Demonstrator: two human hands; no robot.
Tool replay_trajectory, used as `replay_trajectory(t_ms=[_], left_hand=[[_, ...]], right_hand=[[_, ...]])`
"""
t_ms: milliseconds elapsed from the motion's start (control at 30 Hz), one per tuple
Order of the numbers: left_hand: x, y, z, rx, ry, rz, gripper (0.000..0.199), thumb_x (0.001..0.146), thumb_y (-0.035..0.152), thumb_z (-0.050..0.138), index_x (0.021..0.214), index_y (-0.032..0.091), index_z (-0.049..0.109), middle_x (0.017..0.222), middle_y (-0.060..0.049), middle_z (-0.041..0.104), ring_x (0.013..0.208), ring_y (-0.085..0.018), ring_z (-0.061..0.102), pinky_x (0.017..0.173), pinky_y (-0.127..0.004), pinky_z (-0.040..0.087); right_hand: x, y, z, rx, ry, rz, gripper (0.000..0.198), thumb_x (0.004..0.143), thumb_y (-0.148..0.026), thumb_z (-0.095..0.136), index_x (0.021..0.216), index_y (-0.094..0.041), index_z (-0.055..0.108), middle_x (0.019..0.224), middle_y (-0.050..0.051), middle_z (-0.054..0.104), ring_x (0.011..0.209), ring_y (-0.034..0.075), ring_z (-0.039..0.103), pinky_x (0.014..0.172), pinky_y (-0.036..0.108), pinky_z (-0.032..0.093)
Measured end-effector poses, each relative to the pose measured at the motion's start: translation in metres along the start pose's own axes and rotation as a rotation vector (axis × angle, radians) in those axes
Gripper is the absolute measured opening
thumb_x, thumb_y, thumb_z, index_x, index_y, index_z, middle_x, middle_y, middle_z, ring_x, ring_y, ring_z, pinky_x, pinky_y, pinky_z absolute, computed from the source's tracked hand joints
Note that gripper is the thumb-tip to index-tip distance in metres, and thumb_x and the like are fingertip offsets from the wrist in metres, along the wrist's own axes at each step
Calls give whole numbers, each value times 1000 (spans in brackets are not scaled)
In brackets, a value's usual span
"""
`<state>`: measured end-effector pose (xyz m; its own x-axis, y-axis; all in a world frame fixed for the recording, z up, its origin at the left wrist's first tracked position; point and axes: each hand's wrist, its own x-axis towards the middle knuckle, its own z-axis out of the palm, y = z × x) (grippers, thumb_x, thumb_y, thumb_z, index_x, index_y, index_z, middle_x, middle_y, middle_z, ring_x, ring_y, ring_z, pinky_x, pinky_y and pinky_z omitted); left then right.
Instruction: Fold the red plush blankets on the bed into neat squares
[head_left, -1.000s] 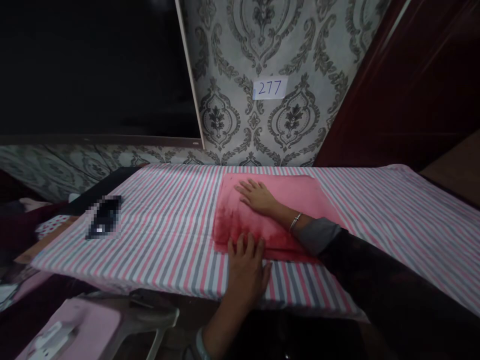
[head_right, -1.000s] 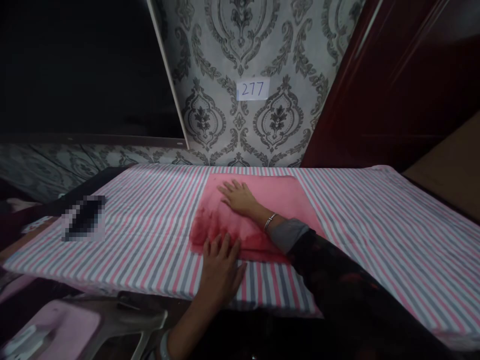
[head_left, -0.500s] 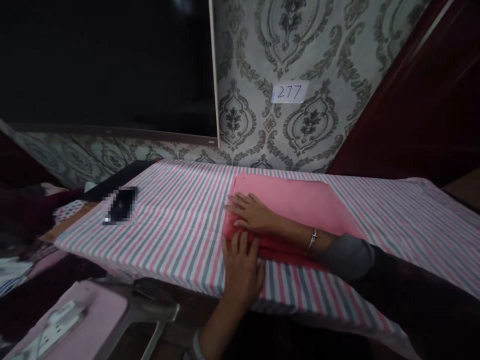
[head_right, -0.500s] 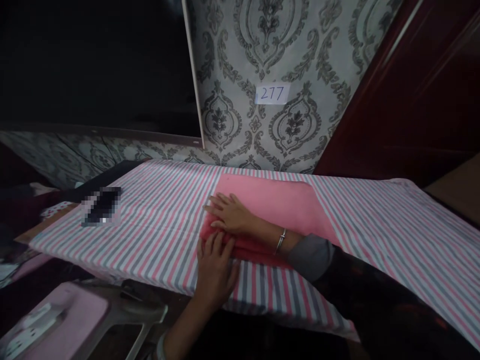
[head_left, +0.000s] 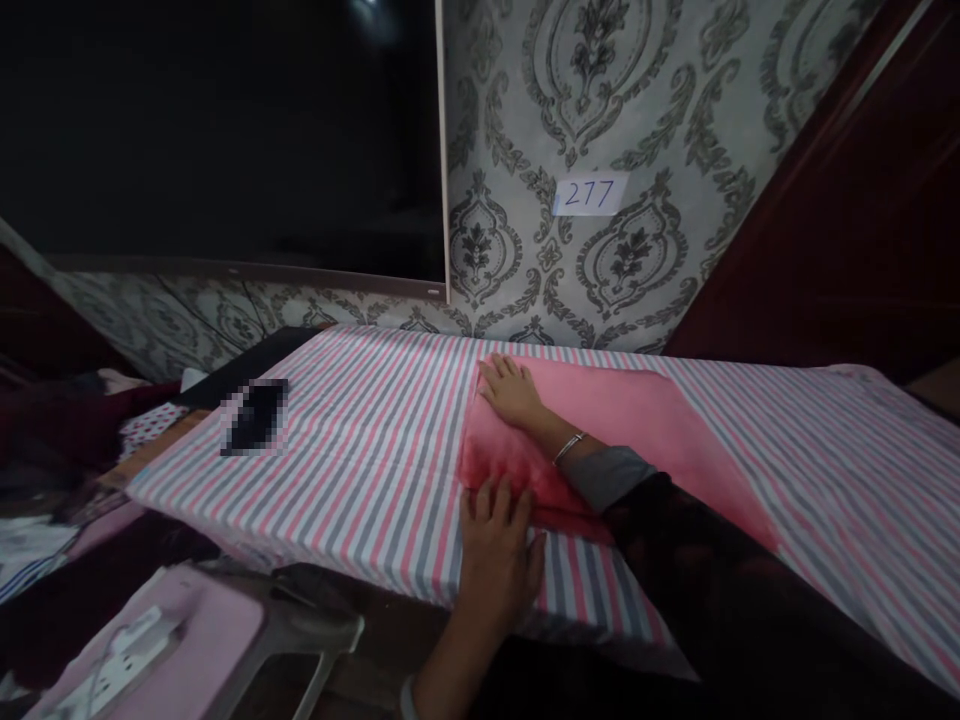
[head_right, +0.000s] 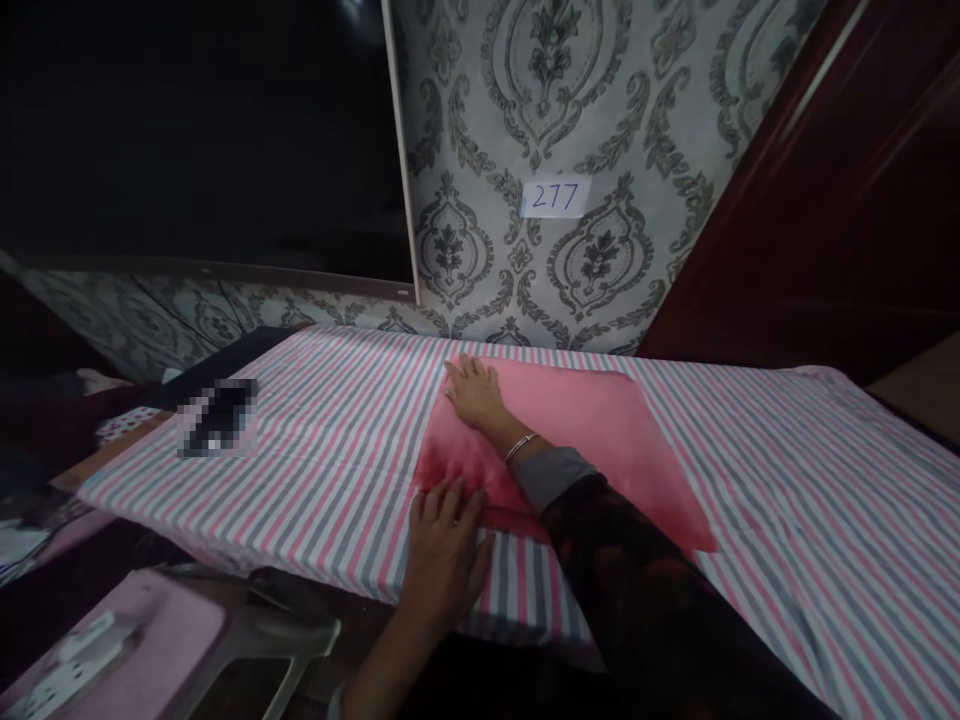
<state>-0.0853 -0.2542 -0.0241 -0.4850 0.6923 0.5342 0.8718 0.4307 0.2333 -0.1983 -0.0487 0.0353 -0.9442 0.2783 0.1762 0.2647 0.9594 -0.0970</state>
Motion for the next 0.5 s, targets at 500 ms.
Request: replay_trajectory(t_ms=[500], left_hand=[[2, -35, 16, -427, 231, -282, 55, 96, 40, 52, 148, 25, 43, 160, -16, 34, 148, -31, 30, 118, -54, 29]], right_hand=[[-274, 136, -16, -36, 336, -7, 59, 101, -49, 44, 155, -25, 37, 159, 13, 38, 148, 35, 29, 115, 62, 31]])
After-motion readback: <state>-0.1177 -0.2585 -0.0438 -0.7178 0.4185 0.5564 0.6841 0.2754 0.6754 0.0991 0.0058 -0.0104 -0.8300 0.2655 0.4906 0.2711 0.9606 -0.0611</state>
